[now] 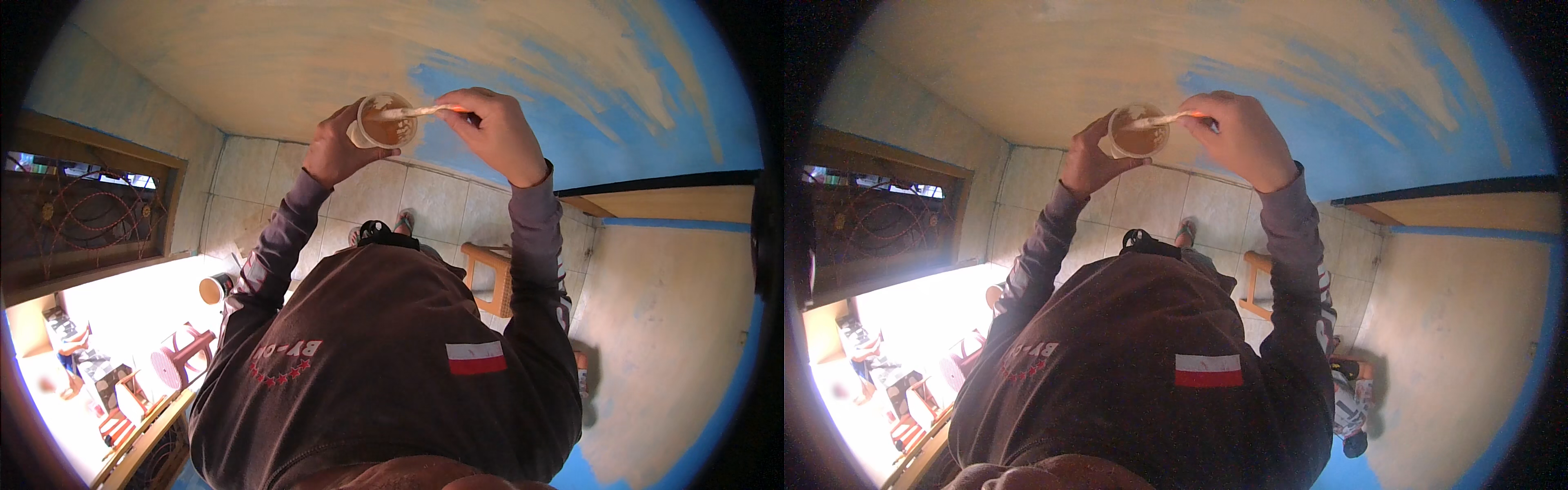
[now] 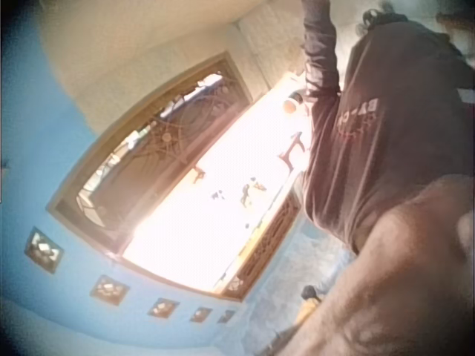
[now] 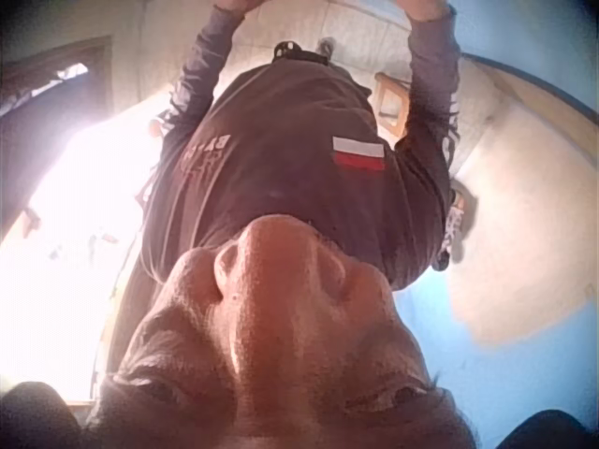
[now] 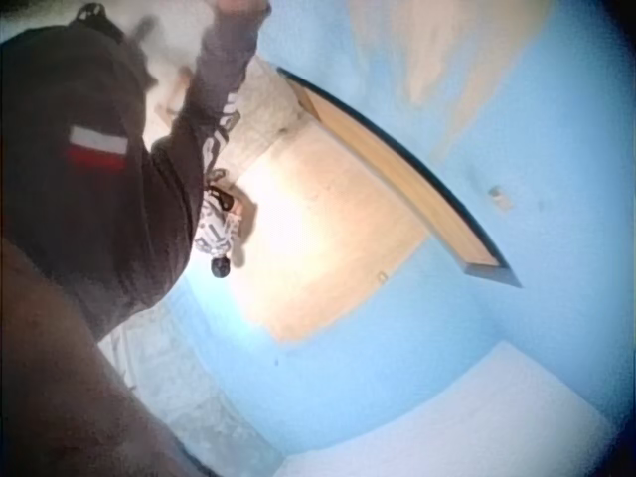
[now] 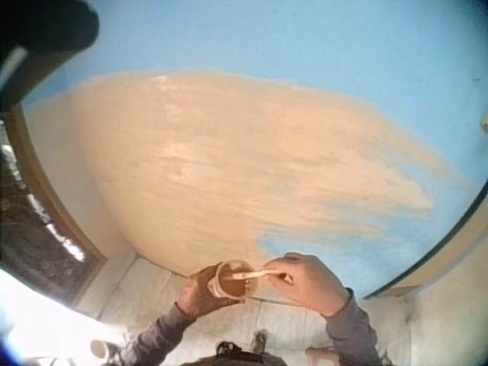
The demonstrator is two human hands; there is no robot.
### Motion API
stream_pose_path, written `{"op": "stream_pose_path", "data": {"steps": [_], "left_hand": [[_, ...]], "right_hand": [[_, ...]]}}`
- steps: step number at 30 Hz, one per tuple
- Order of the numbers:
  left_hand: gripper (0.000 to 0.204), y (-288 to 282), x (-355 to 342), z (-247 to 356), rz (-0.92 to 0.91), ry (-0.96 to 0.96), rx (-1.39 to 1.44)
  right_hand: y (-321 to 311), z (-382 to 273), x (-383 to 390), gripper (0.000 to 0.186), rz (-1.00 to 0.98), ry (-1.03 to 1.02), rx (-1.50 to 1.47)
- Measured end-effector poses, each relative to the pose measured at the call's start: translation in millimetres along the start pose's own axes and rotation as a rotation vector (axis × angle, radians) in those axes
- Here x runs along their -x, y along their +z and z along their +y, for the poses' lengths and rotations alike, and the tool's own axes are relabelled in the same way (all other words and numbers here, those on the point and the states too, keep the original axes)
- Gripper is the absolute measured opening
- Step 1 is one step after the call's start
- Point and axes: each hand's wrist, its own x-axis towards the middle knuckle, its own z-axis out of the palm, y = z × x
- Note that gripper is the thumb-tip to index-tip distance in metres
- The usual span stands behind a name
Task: The person paints a ceiling with beige paint using a brush and a small container. They repeatedly dip the brush into the container and apply paint in broad strokes across the ceiling surface.
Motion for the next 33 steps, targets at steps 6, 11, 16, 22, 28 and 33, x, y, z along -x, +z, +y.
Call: {"op": "stream_pose_path", "data": {"steps": [6, 11, 16, 22, 28, 33], "left_hand": [[0.079, -2, -13, 0, 0.014, -0.072, -0.009], [0.075, 9, -40, -24, 0.081, -0.070, -0.002], [0.074, 10, -107, -34, 0.050, -0.041, -0.071], [0.076, 22, -162, -49, 0.108, -0.053, -0.128], [0.077, 20, -166, -27, 0.030, -0.113, -0.148], [0.076, 13, -126, -20, 0.076, -0.106, -0.140]], "right_hand": [[10, 40, 19, 0.022, 0.265, 0.159, -0.282], [22, 81, 19, 0.026, 0.472, 0.355, -0.505], [28, 120, -21, 0.028, 0.678, 0.317, -0.653], [35, 177, -95, 0.025, 0.893, 0.180, -0.458], [5, 219, -85, 0.021, 1.068, 0.116, 0.002], [-19, 223, -18, 0.019, 1.152, 0.232, 0.101]]}}
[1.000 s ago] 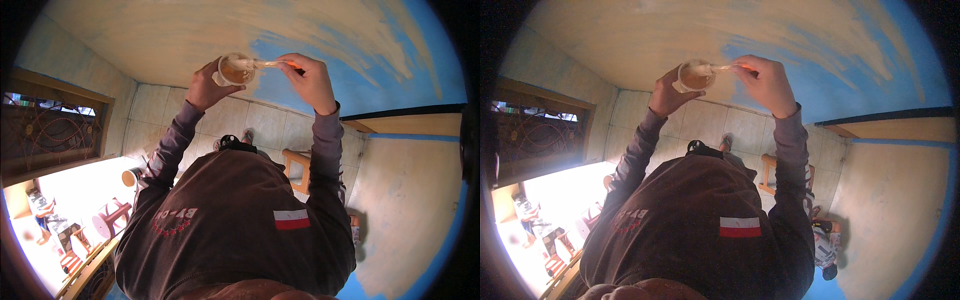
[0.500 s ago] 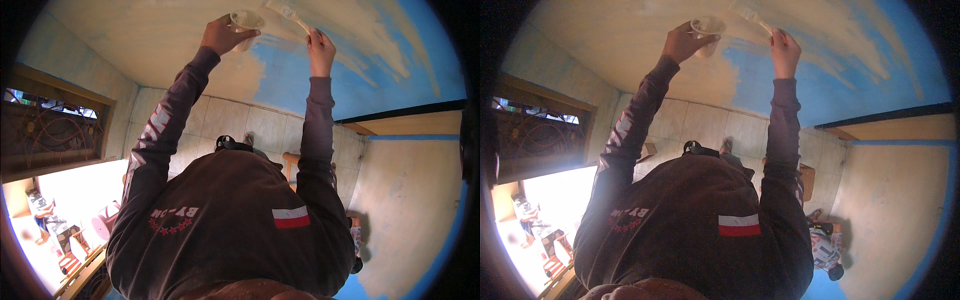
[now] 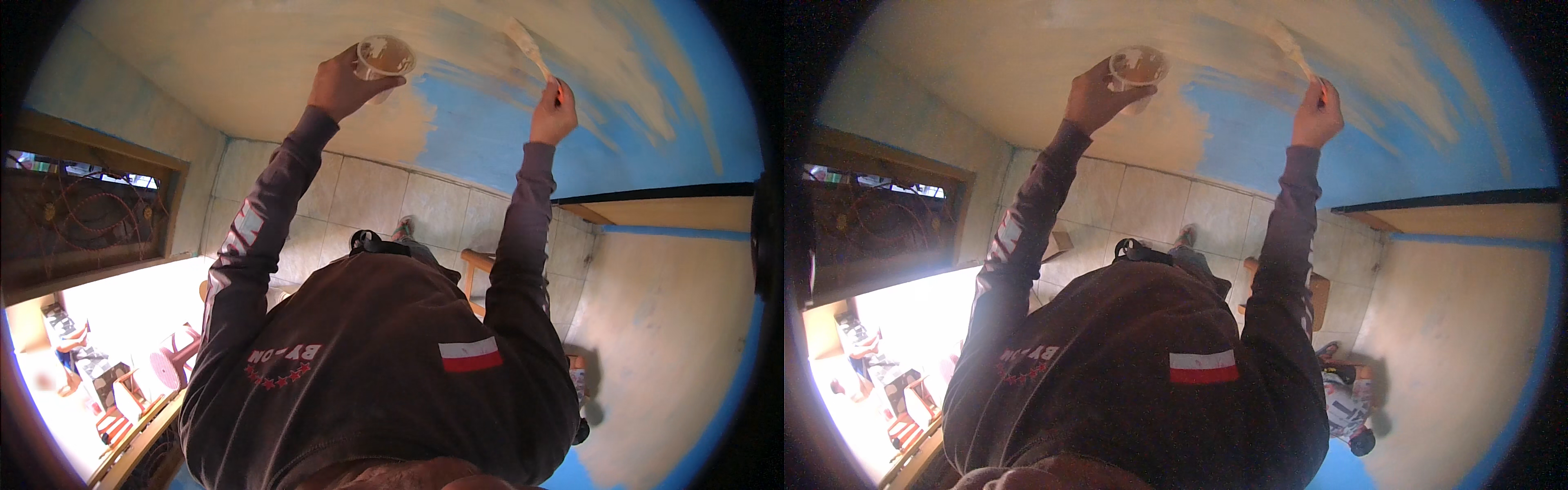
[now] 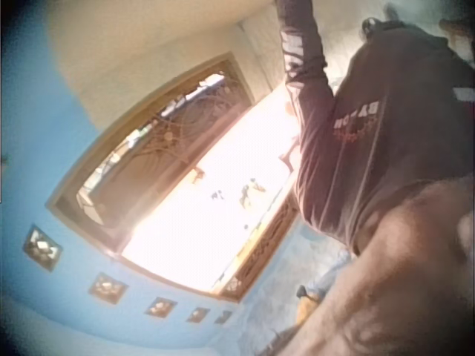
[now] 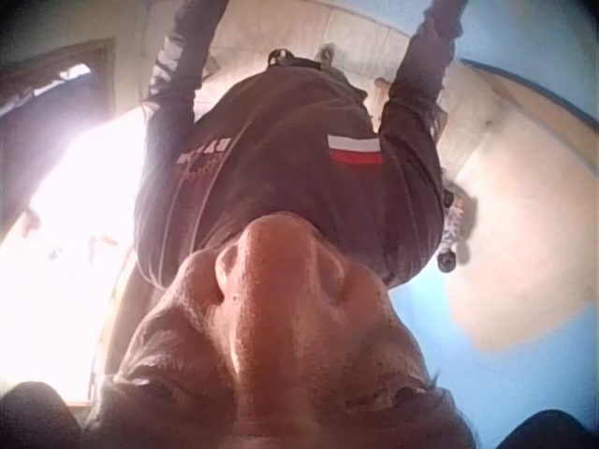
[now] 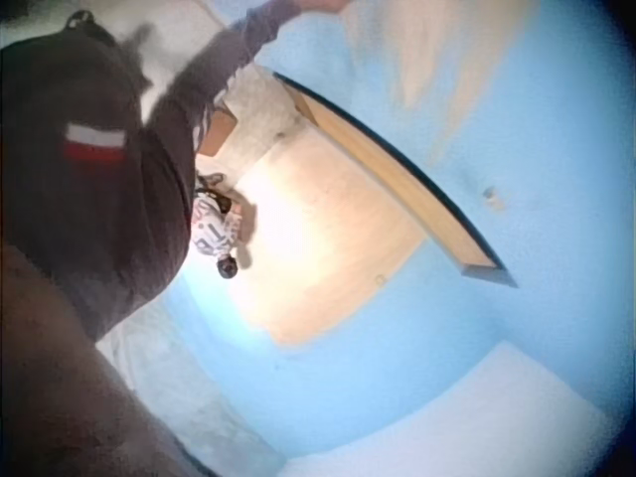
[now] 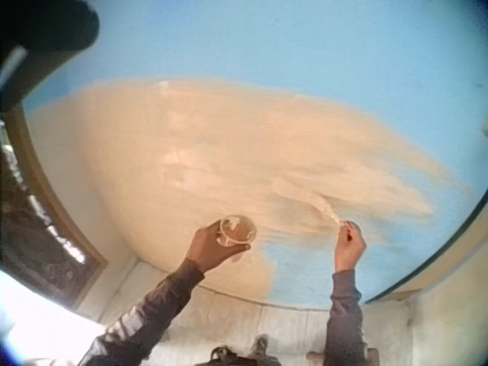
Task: The person paints a ceiling with beige paint using a brush and a small container. They repeatedly dip the brush into the container and apply paint in broad strokes across the ceiling surface.
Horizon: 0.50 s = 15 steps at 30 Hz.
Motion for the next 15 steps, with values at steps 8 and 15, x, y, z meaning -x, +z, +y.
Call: {"op": "stream_pose_path", "data": {"steps": [8, 15], "left_hand": [[0.075, -3, -14, -8, -0.046, -0.041, 0.062], [0.075, -7, -36, 1, -0.007, -0.102, 0.104]], "right_hand": [[54, -42, 5, 0.019, -0.120, 0.058, -0.266], [140, -65, -6, 0.016, -0.353, -0.003, -0.224]]}}
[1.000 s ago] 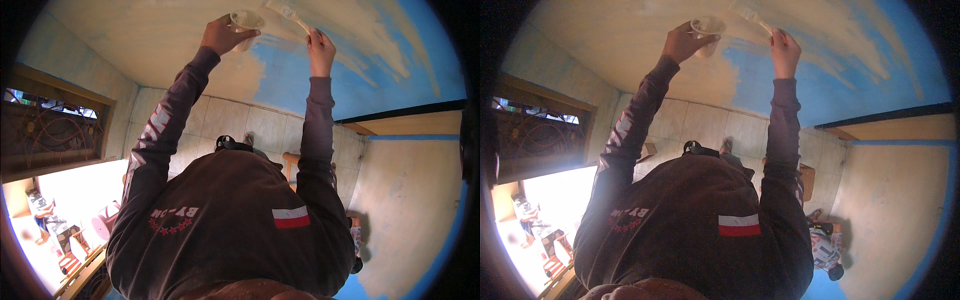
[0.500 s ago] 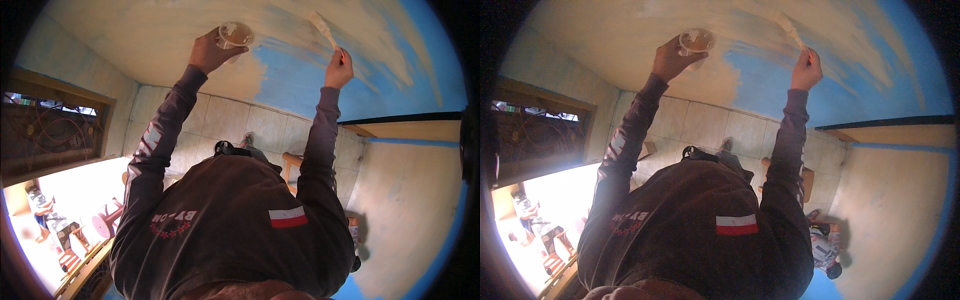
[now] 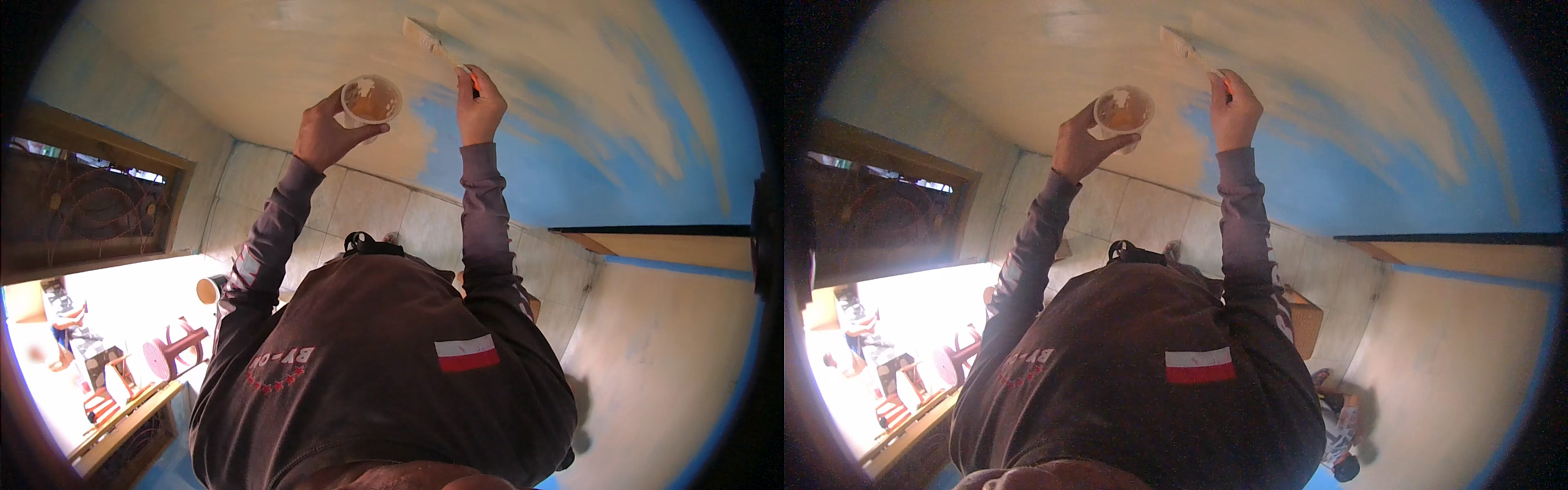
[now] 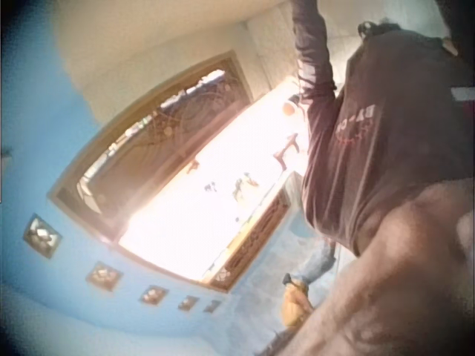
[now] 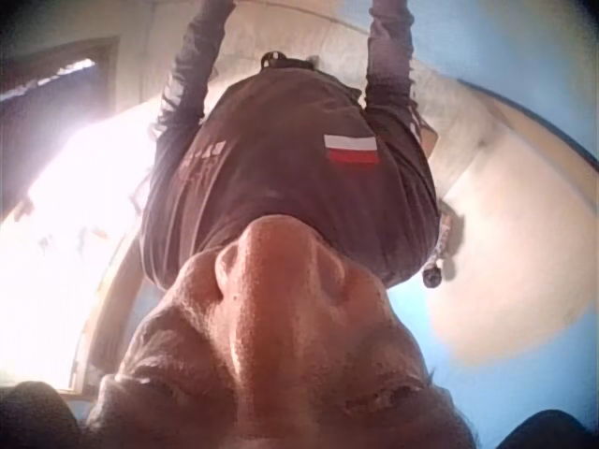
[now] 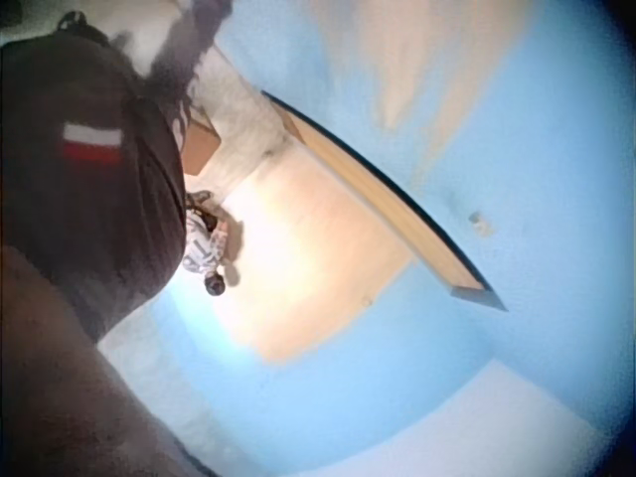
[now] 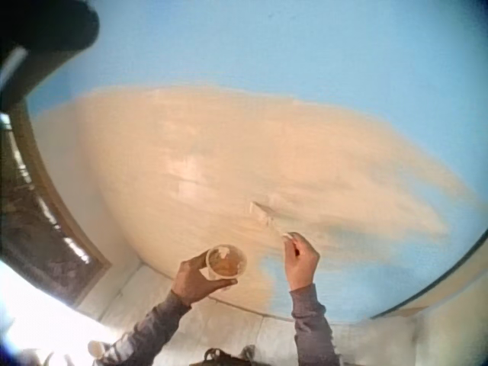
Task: The person paints a ceiling with beige paint using a brush and a small container. They repeatedly dip the brush into the container and apply paint in broad strokes across the ceiling surface.
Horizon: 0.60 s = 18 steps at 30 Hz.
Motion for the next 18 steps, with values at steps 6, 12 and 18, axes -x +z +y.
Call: {"op": "stream_pose_path", "data": {"steps": [6, 12, 18], "left_hand": [[0.077, 0, -21, -6, 0.049, -0.011, -0.020], [0.079, 8, -8, -9, 0.037, 0.024, -0.029], [0.079, 4, -12, 0, -0.051, 0.075, -0.042]], "right_hand": [[-22, 30, -7, 0.017, 0.136, -0.028, 0.113], [-112, 53, 26, 0.018, 0.224, 0.074, 0.213], [-97, 31, 44, 0.016, 0.271, 0.139, -0.001]]}}
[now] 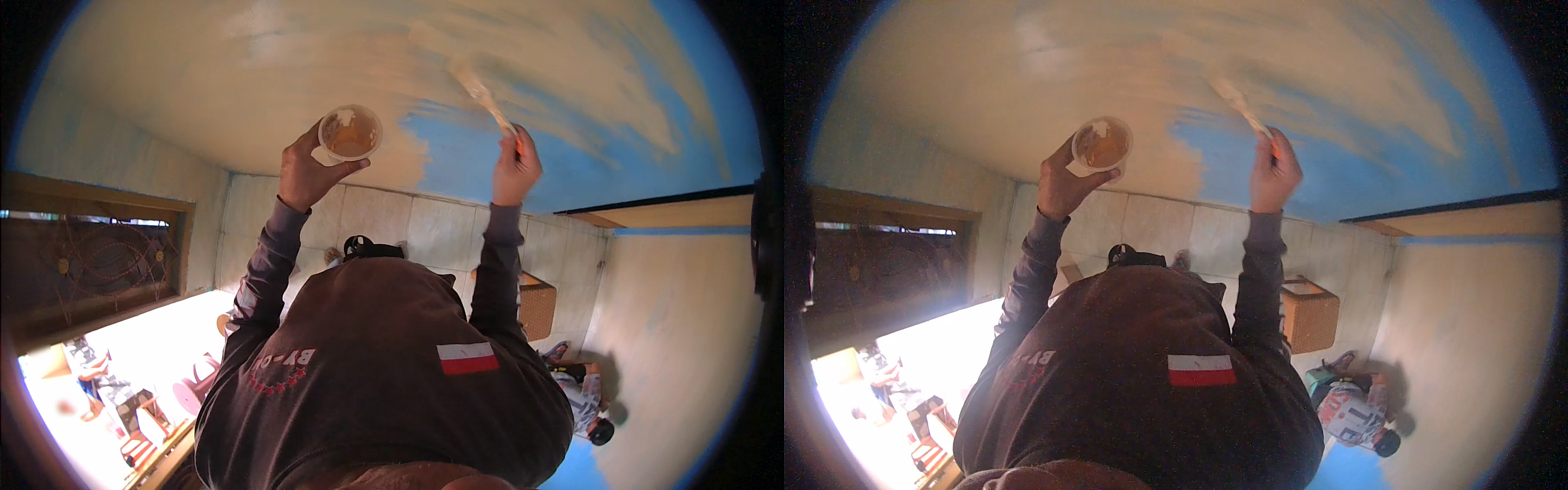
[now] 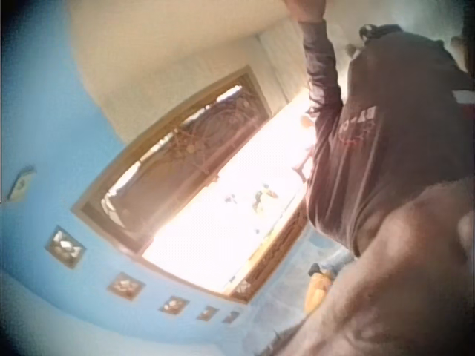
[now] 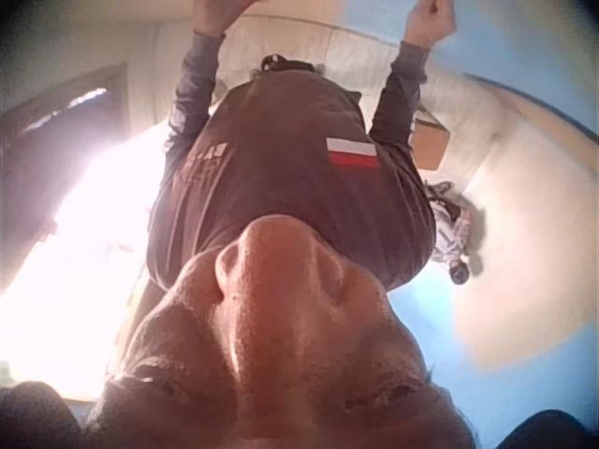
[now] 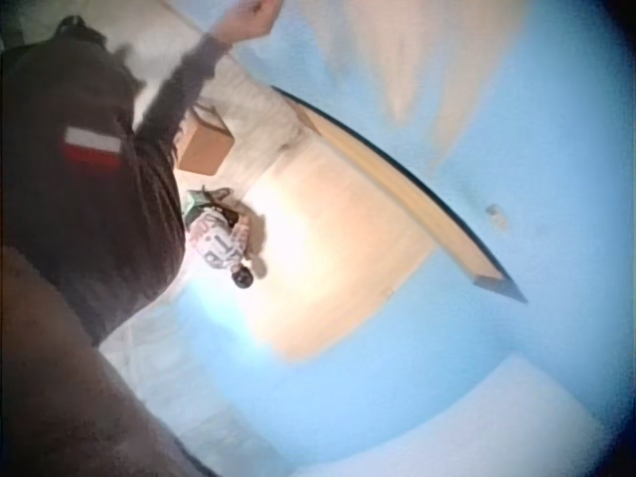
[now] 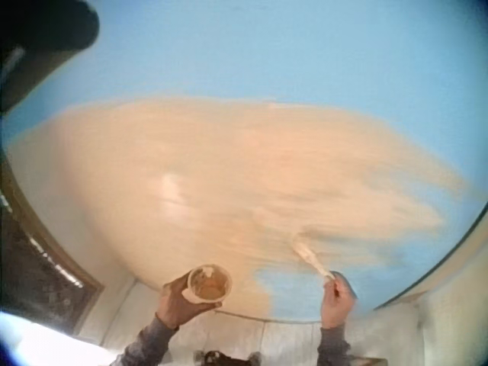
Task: The person paints a ceiling with beige paint using a brush and a small container. They repeatedly dip the brush into the container and apply paint in broad strokes across the ceiling surface.
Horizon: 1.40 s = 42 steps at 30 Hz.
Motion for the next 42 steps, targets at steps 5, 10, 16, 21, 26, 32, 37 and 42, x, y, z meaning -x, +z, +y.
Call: {"op": "stream_pose_path", "data": {"steps": [5, 10, 16, 21, 26, 32, 37, 42], "left_hand": [[0.081, -3, -4, 3, -0.042, 0.081, 0.015], [0.078, -8, 7, 8, -0.101, 0.017, -0.005], [0.081, -7, 19, 2, -0.039, 0.075, 0.008], [0.080, -11, 25, 11, -0.080, 0.040, -0.006], [0.080, -16, 27, 17, -0.088, 0.078, 0.043], [0.081, -18, 30, 21, -0.053, 0.056, -0.004], [0.082, -12, 37, 16, 0.007, 0.071, -0.007], [0.082, -12, 40, 24, 0.013, 0.089, -0.005]], "right_hand": [[59, -21, -5, 0.017, -0.100, -0.052, -0.076], [34, -2, -20, 0.018, -0.029, -0.099, 0.009], [-85, 47, -24, 0.021, 0.117, 0.053, 0.170], [-88, 30, -15, 0.020, 0.095, 0.064, 0.018], [-1, -21, -22, 0.019, -0.022, 0.019, -0.079], [0, -5, -48, 0.020, 0.062, -0.118, 0.035], [-78, 25, -60, 0.020, 0.125, 0.087, 0.146], [-65, -2, -49, 0.020, 0.086, -0.008, -0.052]]}}
